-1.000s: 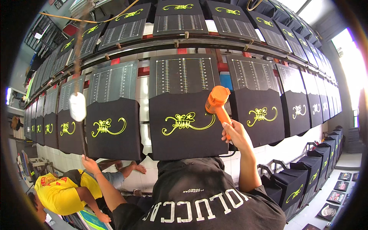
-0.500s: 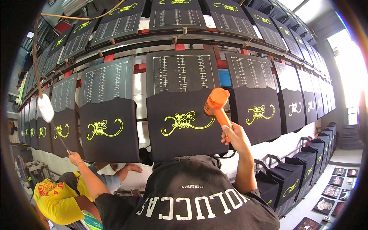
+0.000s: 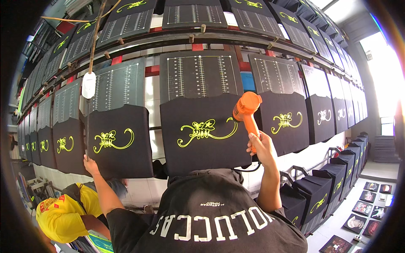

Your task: The person uses a heat gun to dry yellow ink designs on several black shirts mounted on a production rack, moving between shirts to apply heat.

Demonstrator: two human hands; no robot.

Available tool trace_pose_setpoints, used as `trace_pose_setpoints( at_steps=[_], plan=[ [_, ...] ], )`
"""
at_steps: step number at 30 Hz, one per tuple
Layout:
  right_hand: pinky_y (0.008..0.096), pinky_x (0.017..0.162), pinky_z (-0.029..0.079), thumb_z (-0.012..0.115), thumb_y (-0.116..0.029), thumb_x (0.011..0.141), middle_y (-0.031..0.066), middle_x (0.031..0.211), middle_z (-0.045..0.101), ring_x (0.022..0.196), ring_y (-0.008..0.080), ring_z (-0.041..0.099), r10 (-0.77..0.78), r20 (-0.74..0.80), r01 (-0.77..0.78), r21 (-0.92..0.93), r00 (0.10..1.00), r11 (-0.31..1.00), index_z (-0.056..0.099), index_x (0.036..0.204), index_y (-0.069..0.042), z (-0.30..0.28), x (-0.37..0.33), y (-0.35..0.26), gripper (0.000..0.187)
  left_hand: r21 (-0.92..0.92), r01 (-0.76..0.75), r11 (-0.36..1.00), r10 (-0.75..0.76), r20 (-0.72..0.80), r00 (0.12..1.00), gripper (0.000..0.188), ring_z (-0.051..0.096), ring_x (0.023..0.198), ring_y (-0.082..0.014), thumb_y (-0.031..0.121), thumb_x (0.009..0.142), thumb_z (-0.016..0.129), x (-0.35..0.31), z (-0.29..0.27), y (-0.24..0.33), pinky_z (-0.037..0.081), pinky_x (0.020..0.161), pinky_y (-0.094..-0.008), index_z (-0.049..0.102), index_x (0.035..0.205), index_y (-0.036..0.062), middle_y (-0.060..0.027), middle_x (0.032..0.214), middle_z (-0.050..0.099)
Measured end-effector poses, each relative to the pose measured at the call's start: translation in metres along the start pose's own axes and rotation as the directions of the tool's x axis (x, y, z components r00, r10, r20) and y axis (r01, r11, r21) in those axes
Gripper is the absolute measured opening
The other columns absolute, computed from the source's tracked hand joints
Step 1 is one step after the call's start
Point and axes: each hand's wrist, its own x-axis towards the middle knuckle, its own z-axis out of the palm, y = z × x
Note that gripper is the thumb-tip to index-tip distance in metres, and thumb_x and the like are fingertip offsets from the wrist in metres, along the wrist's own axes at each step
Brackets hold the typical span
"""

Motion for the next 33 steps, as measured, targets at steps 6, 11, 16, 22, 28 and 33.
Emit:
trace_pose_setpoints(
  at_steps=[6,11,16,22,28,33],
  plan=[
    [0.0220,0.052,0.047,0.061,-0.031,0.099,0.0022,0.073,0.060,0.059,0.0088,0.060,0.019,-0.054,-0.020,-0.014,0.998,1.000,0.060,0.099,-0.001,0.000,-0.010,0.002,0.030,0.054,-0.006,0.999,0.004,0.047,0.999,0.051,0.064,0.099,-0.0452,0.043,0.101,0.052,-0.022,0.000,0.054,0.048,0.086,-0.0495,0.066,0.110,-0.0048,-0.0254,0.105,0.069],
    [0.0212,0.050,0.047,0.060,-0.030,0.099,0.0020,0.073,0.059,0.059,0.0086,0.060,0.025,-0.033,-0.025,0.006,0.999,1.000,0.060,0.099,-0.001,-0.004,-0.017,0.007,0.029,0.048,-0.062,0.997,0.061,0.022,0.998,0.046,0.063,0.105,-0.0405,0.038,0.099,0.058,-0.026,-0.006,0.054,0.047,0.092,-0.0462,0.064,0.117,-0.0034,-0.0225,0.114,0.068],
    [0.0215,0.049,0.047,0.060,-0.031,0.098,0.0020,0.072,0.059,0.057,0.0088,0.060,0.037,-0.028,-0.036,0.030,0.999,0.999,0.060,0.100,-0.002,-0.008,-0.024,0.015,0.030,0.026,-0.076,0.997,0.074,0.071,0.995,0.045,0.062,0.109,-0.0388,0.033,0.098,0.058,-0.026,-0.003,0.045,0.046,0.095,-0.0453,0.059,0.127,-0.0017,-0.0218,0.123,0.065],
    [0.0221,0.048,0.047,0.061,-0.032,0.097,0.0028,0.072,0.060,0.057,0.0102,0.061,0.045,-0.007,-0.045,0.050,0.999,0.998,0.059,0.099,-0.003,-0.013,-0.035,0.022,0.030,-0.015,-0.155,0.988,0.155,0.063,0.986,0.046,0.060,0.108,-0.0360,0.028,0.098,0.057,-0.036,-0.002,0.062,0.046,0.095,-0.0440,0.054,0.136,0.0014,-0.0207,0.123,0.062],
    [0.0219,0.047,0.047,0.061,-0.032,0.097,0.0032,0.072,0.061,0.056,0.0106,0.061,0.037,0.039,-0.040,0.074,0.999,0.996,0.059,0.101,-0.002,-0.014,-0.047,0.028,0.030,0.005,-0.271,0.963,0.269,-0.151,0.951,0.048,0.059,0.096,-0.0359,0.025,0.096,0.057,-0.057,-0.010,0.079,0.046,0.090,-0.0456,0.053,0.138,0.0015,-0.0215,0.106,0.062],
    [0.0212,0.048,0.048,0.062,-0.025,0.097,0.0020,0.072,0.061,0.059,0.0092,0.063,0.070,0.108,-0.085,0.133,0.992,0.987,0.059,0.106,0.001,-0.014,-0.055,0.027,0.027,0.097,-0.078,0.992,0.102,-0.278,0.955,0.053,0.056,0.116,-0.0436,0.028,0.094,0.056,-0.094,-0.013,0.081,0.045,0.100,-0.0494,0.051,0.138,0.0006,-0.0264,0.129,0.057]
  ],
)
